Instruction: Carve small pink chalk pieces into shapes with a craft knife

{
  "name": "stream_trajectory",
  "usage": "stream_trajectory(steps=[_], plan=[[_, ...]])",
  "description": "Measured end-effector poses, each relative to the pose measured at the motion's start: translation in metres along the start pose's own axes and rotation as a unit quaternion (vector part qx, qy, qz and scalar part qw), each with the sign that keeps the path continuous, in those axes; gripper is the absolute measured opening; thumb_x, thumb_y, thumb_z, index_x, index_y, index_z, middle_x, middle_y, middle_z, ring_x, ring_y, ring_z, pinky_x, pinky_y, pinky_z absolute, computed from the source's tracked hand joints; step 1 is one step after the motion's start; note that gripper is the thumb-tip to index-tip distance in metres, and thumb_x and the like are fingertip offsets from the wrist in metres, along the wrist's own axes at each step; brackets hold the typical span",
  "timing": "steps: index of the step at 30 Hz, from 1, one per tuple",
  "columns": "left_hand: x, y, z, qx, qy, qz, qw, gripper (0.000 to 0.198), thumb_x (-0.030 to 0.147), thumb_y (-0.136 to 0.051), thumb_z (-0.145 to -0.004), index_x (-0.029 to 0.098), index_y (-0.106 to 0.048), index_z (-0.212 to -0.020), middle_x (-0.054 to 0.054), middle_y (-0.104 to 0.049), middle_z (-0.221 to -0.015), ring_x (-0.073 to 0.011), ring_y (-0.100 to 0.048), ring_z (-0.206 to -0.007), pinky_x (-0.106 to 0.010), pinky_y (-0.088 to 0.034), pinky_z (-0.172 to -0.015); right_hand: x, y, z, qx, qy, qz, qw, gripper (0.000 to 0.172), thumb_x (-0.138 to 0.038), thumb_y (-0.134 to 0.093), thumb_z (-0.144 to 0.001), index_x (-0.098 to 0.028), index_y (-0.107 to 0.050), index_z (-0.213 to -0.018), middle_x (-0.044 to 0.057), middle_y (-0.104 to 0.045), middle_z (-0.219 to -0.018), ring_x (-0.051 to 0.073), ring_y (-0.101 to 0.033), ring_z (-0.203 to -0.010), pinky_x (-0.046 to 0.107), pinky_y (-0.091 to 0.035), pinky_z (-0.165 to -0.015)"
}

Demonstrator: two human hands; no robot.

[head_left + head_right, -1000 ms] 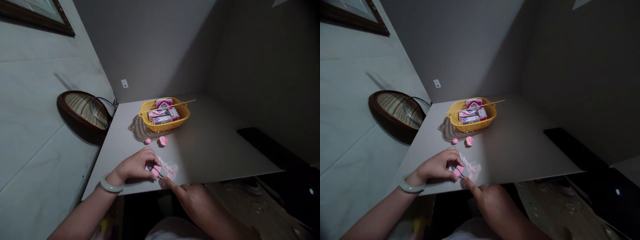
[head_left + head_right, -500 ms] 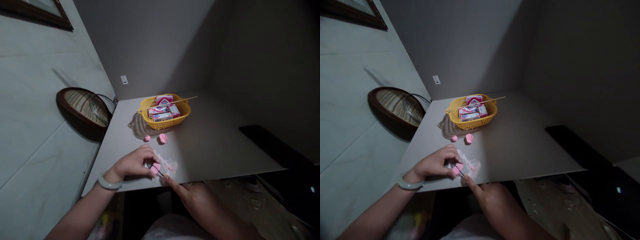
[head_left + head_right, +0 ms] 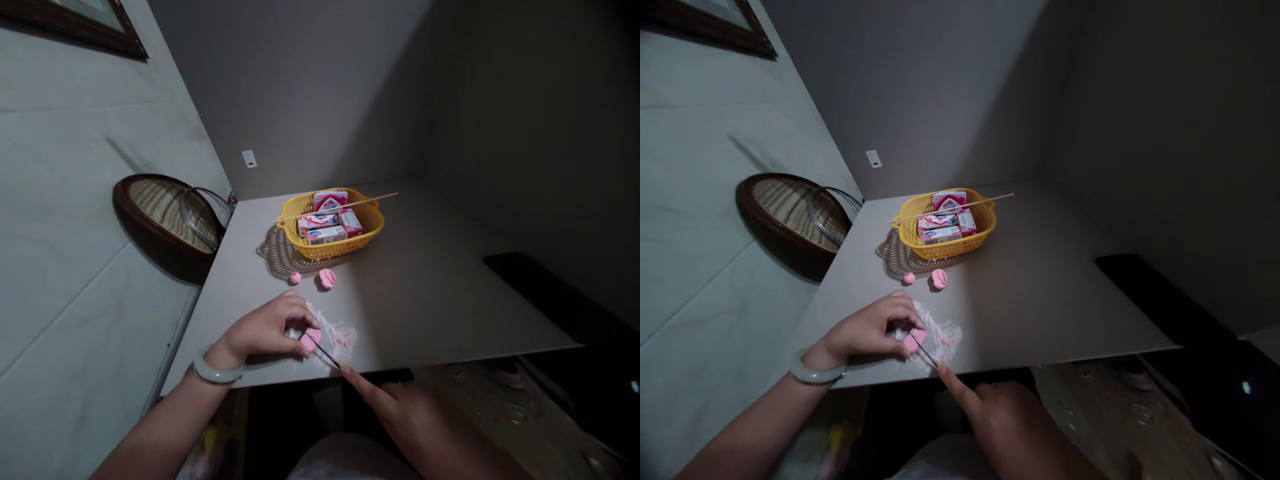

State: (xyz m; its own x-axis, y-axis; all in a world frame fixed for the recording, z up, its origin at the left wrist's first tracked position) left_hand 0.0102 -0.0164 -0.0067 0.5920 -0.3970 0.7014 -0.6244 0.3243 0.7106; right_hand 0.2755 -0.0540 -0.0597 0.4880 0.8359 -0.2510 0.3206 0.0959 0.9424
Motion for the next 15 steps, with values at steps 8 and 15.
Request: stream_trajectory(steps=[8,15], plan=[[0.0,0.0,0.0,0.007,0.004,0.0,1.0,0.034,0.038,-0.09,-0.071,0.021,-0.075,-0.096,-0.002,-0.067,-0.09,-0.0205,-0.058,-0.093,-0.034,-0.044,-0.092,-0.008,-0.008,-0.02,-0.018,0.002,0.035,0.999,0.08,0.003,-0.057,-0.072,-0.024,-0.058,-0.147,-0.004,-0.066,-0.06,0.012,-0.054,-0.045,0.029,-0.02,-0.045],[0.003,-0.003,-0.001,-0.009,-0.013,0.01,1.0,0.031,0.043,-0.085,-0.077,0.021,-0.076,-0.096,-0.003,-0.068,-0.088,-0.0199,-0.058,-0.091,-0.033,-0.043,-0.091,0.002,0.004,0.01,-0.027,0.031,0.077,0.996,0.09,0.005,-0.057,-0.061,-0.025,-0.058,-0.147,-0.008,-0.064,-0.056,0.012,-0.053,-0.039,0.03,-0.019,-0.044]])
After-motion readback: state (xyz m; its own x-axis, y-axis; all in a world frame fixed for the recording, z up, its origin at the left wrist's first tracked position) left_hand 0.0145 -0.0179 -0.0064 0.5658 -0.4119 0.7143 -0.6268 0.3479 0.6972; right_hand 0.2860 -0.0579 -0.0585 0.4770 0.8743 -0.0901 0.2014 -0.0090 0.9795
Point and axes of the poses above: each hand's wrist, its own z-axis away from the middle knuckle, its own y-axis out of the back of the hand, x = y × z, the point moved 3 cm from there along -z, towards the middle knuckle
